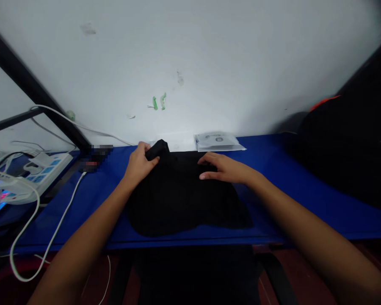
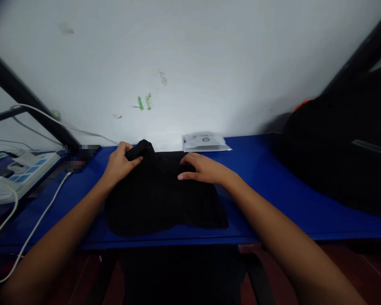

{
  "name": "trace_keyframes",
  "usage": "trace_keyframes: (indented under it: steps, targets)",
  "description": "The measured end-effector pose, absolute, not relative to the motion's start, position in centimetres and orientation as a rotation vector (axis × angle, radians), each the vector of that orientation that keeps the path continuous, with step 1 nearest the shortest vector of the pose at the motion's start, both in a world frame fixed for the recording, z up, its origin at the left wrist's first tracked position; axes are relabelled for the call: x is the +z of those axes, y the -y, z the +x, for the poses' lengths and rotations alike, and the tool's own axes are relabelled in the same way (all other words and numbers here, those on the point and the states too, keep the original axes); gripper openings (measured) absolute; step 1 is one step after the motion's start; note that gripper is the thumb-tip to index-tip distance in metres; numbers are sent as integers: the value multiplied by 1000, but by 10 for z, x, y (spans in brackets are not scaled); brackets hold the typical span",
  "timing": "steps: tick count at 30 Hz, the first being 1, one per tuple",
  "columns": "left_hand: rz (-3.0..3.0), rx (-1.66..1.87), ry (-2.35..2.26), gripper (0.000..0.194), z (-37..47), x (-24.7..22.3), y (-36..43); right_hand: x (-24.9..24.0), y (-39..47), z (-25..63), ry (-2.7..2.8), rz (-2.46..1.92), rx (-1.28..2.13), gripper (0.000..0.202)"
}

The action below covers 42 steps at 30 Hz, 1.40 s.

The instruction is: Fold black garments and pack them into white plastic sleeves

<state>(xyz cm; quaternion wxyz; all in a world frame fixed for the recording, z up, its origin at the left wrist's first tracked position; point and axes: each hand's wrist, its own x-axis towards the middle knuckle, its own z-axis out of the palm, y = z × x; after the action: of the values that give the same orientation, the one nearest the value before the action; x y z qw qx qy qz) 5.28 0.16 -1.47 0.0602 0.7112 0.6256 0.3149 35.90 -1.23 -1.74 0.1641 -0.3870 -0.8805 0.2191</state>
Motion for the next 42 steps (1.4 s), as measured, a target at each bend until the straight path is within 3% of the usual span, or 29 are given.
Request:
trace_keyframes:
  steps: [6,13,22,25,29,32,35,39,42]
  targets:
    - [2387,1228,-1707,34,60,-15,8,-24,13,353,2555,-1003,690,53]
    - [2773,591,-1036,49,91,-40,21,-27,17,349,2534,-1002,699,52]
    - [3109,412,-1204,33,91,-40,16,-33,13,349,2577,-904,537,33]
    - [3146,559,-1157,19,93,-42,16,-37,16,344,2535,-829,398,42]
    - [2900,1016,-837,15,96,-41,24,-42,21,330,2487,-704,131,69]
    - [2649,1107,-665,14,98,-36,31,-44,23,324,2536,-605,72,59]
    - [2470,1025,-710,21,94,-29,20,-43,22,326,2554,-573,77,43]
    - [2421,1049,-1115,25,80,-29,-30,-37,23,334,2528,-572,70,38]
    - [2554,667,-1217,22,70,-34,-73,-34,25,336,2541,-566,112,39]
